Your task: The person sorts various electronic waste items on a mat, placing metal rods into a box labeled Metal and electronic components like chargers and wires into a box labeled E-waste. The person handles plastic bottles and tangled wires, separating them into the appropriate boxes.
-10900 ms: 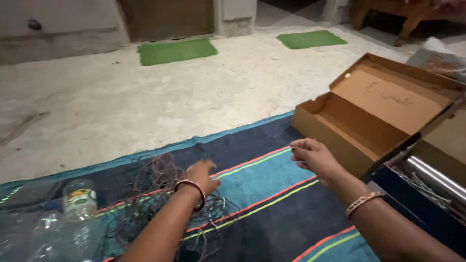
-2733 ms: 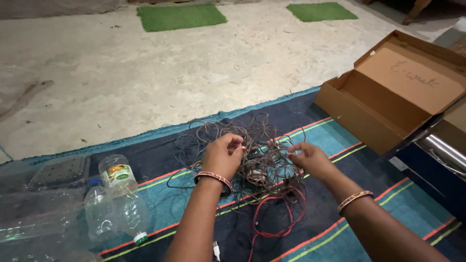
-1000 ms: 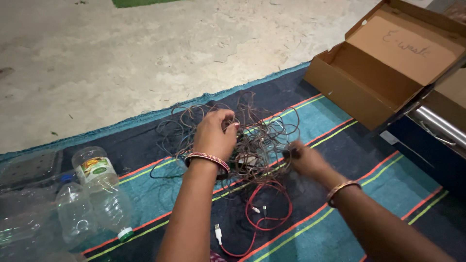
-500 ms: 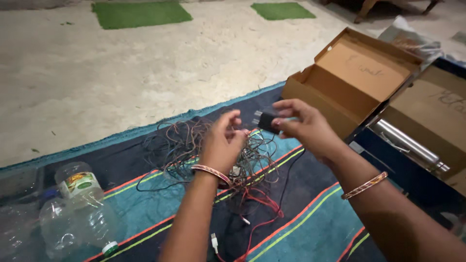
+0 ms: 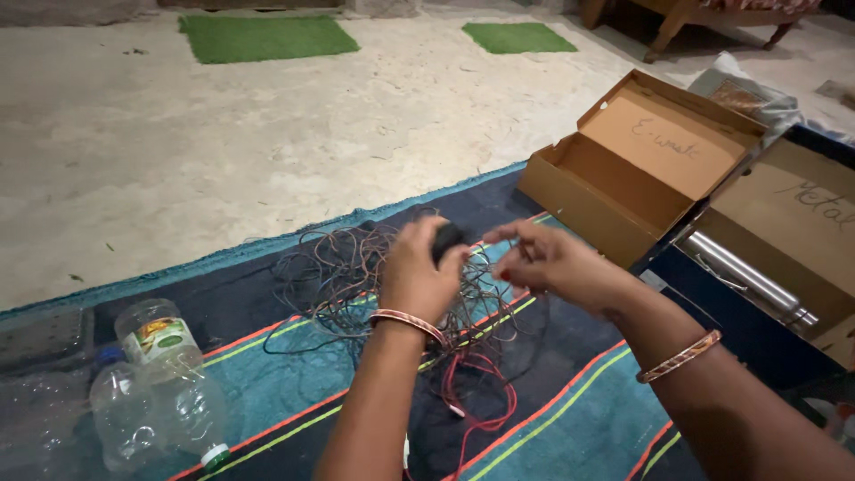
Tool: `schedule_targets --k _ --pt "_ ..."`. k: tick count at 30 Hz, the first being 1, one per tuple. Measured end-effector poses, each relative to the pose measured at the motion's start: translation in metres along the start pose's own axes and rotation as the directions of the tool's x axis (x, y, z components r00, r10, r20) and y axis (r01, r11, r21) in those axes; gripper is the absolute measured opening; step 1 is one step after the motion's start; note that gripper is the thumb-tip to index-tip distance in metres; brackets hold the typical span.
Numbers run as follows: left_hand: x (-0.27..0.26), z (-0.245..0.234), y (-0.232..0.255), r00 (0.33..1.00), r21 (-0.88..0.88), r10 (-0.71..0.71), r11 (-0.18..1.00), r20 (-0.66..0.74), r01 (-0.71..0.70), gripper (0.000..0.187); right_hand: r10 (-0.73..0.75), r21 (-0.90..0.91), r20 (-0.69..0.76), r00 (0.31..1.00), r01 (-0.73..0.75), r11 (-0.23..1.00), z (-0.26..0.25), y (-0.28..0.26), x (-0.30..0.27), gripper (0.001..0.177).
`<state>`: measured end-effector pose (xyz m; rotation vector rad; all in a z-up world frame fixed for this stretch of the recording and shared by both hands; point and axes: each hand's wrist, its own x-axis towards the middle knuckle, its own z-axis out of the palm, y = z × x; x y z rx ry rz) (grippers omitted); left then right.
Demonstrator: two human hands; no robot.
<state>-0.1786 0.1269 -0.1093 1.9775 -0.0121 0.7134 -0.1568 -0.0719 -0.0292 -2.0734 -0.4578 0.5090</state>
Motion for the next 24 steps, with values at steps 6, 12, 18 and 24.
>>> schedule_targets --k 6,12,18,24 --pt "0.017 -0.019 -0.032 0.873 -0.459 -0.480 0.797 -0.090 0.392 0.034 0.102 0.079 -0.073 0.992 -0.096 0.992 -0.017 0.019 -0.005 0.040" --pt "0.016 0.005 -0.034 0.753 -0.860 -0.476 -0.012 0.454 0.511 0.034 0.036 0.183 -0.135 0.990 -0.010 0.983 -0.009 0.028 0.012 0.041" --pt "0.013 -0.005 -0.026 0.781 -0.850 -0.341 -0.279 0.523 0.447 0.036 -0.155 -0.160 -0.038 0.987 0.147 0.976 0.015 0.042 0.017 0.033" --pt "0.007 0.001 -0.008 0.843 -0.861 -0.201 -0.227 0.499 0.455 0.040 -0.090 -0.298 0.041 0.995 0.098 0.950 0.047 0.046 0.013 0.026"
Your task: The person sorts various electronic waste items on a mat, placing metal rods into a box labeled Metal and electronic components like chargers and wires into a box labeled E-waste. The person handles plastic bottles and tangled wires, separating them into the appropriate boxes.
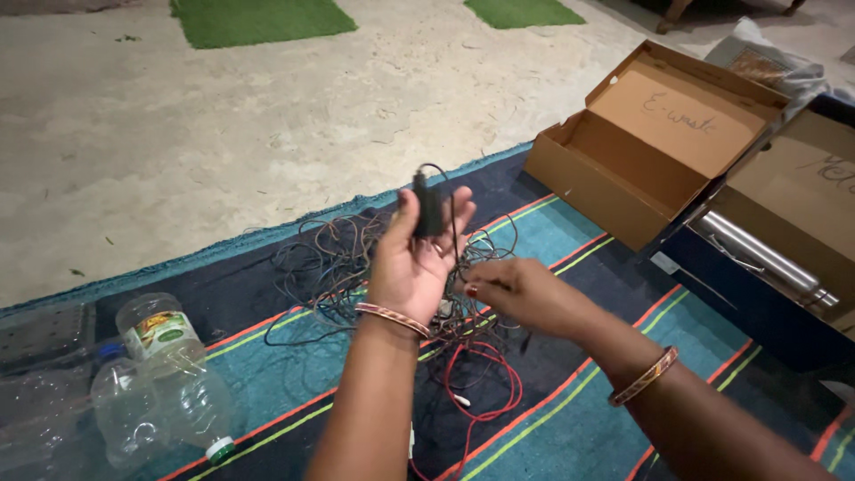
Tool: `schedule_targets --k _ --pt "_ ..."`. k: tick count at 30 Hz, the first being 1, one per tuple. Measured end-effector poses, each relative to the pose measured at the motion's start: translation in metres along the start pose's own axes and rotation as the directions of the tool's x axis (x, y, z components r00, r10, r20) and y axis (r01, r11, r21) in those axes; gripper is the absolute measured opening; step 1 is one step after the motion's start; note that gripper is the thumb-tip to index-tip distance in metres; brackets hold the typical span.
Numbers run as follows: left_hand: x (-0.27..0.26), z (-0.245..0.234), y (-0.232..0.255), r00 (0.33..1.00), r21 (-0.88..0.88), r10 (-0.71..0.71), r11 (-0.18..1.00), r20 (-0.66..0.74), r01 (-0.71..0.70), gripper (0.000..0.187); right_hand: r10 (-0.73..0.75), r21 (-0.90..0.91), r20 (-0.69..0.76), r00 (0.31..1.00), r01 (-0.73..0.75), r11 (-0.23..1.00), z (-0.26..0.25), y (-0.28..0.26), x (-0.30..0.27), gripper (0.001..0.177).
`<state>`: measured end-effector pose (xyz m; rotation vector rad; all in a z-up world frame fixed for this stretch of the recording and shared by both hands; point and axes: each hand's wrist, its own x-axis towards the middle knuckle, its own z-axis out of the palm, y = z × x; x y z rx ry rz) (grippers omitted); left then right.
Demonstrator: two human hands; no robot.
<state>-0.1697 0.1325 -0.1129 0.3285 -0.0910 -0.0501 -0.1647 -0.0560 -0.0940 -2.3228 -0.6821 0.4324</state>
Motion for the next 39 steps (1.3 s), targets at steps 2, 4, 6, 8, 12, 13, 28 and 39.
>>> schedule_targets --k 2,4,6,8,12,13,28,39 --pt "0.001 0.003 -0.004 0.992 0.237 0.072 0.970 -0.108 -0.044 0.032 -0.029 -0.037 0.037 0.999 0.031 0.999 -0.001 -0.003 -0.002 0.026" --pt "0.003 0.003 -0.005 0.970 0.533 0.195 0.841 -0.145 -0.089 0.030 -0.003 -0.075 0.065 0.998 0.007 0.997 -0.006 -0.005 -0.004 0.025" --pt "0.004 0.001 -0.004 0.930 0.823 0.351 0.556 -0.106 -0.116 0.032 0.081 -0.114 0.080 0.993 -0.071 0.991 -0.017 -0.003 -0.006 0.024" --pt "0.003 -0.006 0.001 0.869 0.990 0.493 0.098 0.040 -0.101 0.035 0.024 -0.051 0.029 0.999 -0.023 0.998 -0.031 0.002 -0.007 0.022" --pt "0.006 -0.009 -0.001 0.972 0.970 0.209 0.236 -0.107 0.056 0.037 0.033 0.284 -0.092 0.995 -0.005 0.959 -0.049 0.018 -0.004 0.022" --pt "0.007 -0.008 -0.004 0.978 0.978 0.180 0.196 -0.104 0.068 0.038 0.040 0.293 -0.136 0.990 0.001 0.956 -0.051 0.022 -0.002 0.021" --pt "0.027 -0.035 -0.058 0.972 0.815 0.221 0.576 -0.076 -0.067 0.039 0.127 0.386 -0.529 0.839 0.104 0.917 0.021 0.006 0.046 0.056" --pt "0.029 -0.054 -0.066 0.965 0.506 0.058 0.858 -0.258 0.084 0.049 0.226 0.657 -0.232 0.946 -0.019 0.754 0.026 0.010 0.040 0.066"
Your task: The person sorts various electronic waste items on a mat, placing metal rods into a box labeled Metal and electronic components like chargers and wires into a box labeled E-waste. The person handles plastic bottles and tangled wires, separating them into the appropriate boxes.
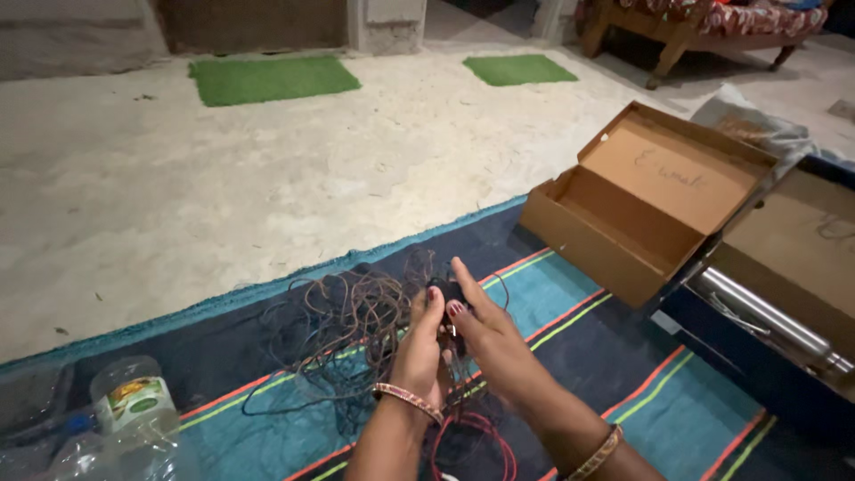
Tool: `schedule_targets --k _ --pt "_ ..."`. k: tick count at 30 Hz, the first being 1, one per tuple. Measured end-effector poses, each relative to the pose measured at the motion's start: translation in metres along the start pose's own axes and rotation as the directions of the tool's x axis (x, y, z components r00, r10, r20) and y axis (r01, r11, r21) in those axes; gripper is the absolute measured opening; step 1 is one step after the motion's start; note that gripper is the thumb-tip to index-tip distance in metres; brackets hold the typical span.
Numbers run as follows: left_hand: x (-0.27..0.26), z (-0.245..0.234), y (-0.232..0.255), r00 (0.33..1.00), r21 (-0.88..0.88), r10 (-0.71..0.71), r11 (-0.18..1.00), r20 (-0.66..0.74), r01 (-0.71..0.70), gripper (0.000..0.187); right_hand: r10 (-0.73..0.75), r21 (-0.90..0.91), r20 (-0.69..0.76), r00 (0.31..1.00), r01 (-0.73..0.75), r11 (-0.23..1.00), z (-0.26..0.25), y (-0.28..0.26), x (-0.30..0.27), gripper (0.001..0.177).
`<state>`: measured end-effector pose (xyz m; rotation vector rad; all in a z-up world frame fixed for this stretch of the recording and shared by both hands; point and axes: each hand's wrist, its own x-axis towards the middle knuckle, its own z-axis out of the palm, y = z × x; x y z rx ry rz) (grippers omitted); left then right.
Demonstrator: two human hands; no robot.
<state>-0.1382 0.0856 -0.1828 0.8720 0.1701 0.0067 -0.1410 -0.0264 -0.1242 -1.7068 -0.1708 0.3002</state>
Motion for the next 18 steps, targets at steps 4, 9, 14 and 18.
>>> schedule_targets --k 4,9,14,18 --pt "0.015 0.004 -0.015 0.998 0.207 -0.007 0.978 0.069 -0.007 0.060 -0.109 0.208 -0.008 0.994 0.108 0.972 -0.019 0.000 0.008 0.070" --pt "0.024 -0.002 -0.005 0.932 0.778 0.336 0.545 0.138 -0.312 0.060 -0.041 0.165 -0.125 0.991 0.062 0.984 -0.080 0.021 0.032 0.071" --pt "0.015 -0.014 0.025 0.907 0.852 0.408 0.436 0.102 -0.291 0.030 0.016 0.167 -0.198 0.980 0.018 0.986 -0.182 0.054 0.063 0.052" --pt "0.018 -0.011 0.030 0.888 0.852 0.446 0.418 0.110 -0.315 0.022 0.205 0.291 -0.273 0.940 -0.123 0.949 -0.259 0.076 0.091 0.034"
